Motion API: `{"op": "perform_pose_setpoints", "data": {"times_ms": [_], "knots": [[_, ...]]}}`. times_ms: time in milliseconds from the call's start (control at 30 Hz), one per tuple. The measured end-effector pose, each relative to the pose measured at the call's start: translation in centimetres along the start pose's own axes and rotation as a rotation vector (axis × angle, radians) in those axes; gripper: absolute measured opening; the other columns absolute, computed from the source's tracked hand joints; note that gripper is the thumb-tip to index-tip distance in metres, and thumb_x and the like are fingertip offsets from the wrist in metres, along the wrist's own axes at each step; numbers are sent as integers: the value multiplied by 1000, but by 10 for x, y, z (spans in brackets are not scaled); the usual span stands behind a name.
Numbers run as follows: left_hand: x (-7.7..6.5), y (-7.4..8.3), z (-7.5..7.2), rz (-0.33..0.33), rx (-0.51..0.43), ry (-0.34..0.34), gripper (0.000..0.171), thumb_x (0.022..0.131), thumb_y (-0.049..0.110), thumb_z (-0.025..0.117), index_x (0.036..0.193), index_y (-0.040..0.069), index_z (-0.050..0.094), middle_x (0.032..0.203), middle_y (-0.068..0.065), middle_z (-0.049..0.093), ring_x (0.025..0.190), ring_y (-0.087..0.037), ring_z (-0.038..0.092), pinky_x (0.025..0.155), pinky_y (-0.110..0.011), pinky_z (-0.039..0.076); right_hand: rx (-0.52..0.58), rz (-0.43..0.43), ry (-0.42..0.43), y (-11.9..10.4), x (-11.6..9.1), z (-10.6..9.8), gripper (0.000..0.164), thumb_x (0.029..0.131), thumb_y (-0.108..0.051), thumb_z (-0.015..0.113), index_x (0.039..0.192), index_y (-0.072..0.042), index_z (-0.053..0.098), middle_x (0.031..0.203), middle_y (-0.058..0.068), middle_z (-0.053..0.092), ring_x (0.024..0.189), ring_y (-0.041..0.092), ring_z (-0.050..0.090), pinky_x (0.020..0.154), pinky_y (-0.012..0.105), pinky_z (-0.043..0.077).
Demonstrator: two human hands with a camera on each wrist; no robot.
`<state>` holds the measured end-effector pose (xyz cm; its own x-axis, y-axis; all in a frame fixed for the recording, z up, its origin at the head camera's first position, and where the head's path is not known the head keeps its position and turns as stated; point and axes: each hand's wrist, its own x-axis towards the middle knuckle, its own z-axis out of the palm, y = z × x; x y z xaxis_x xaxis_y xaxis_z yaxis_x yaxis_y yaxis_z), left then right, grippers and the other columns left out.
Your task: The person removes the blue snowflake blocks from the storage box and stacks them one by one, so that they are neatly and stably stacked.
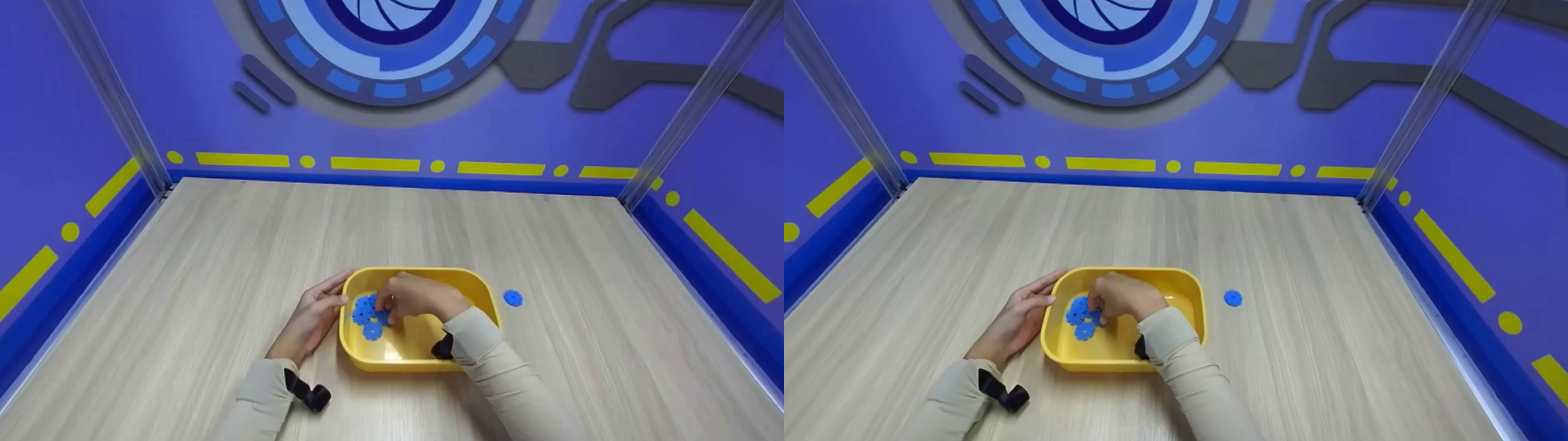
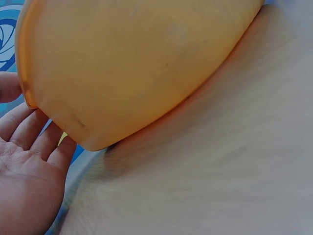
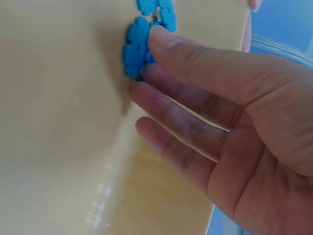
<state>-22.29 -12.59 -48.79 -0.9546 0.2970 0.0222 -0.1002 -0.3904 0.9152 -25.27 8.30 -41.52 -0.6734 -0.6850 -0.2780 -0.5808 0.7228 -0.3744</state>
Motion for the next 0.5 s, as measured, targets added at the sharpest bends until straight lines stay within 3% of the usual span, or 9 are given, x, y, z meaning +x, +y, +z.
{"op": "perform_pose_setpoints", "data": {"times_ms": [367, 500], "knots": [[1, 0, 0, -4, -16, 6, 60, 87, -8, 50, 144, -10, 32, 151, -24, 34, 138, -26, 37, 113, -33, 37, -50, -64, 52, -1, 4, 7, 22, 78, -1, 75, 100, -5, 72, 90, 6, 69, 75, 10, 53, 74, 23, 54], [1, 0, 0, -6, -21, 8, 60, 87, -7, 51, 144, -10, 32, 152, -24, 33, 139, -27, 37, 113, -34, 37, -57, -48, 42, 0, 4, 7, 23, 78, -1, 75, 101, -5, 70, 89, 5, 68, 75, 10, 52, 74, 23, 54]]}}
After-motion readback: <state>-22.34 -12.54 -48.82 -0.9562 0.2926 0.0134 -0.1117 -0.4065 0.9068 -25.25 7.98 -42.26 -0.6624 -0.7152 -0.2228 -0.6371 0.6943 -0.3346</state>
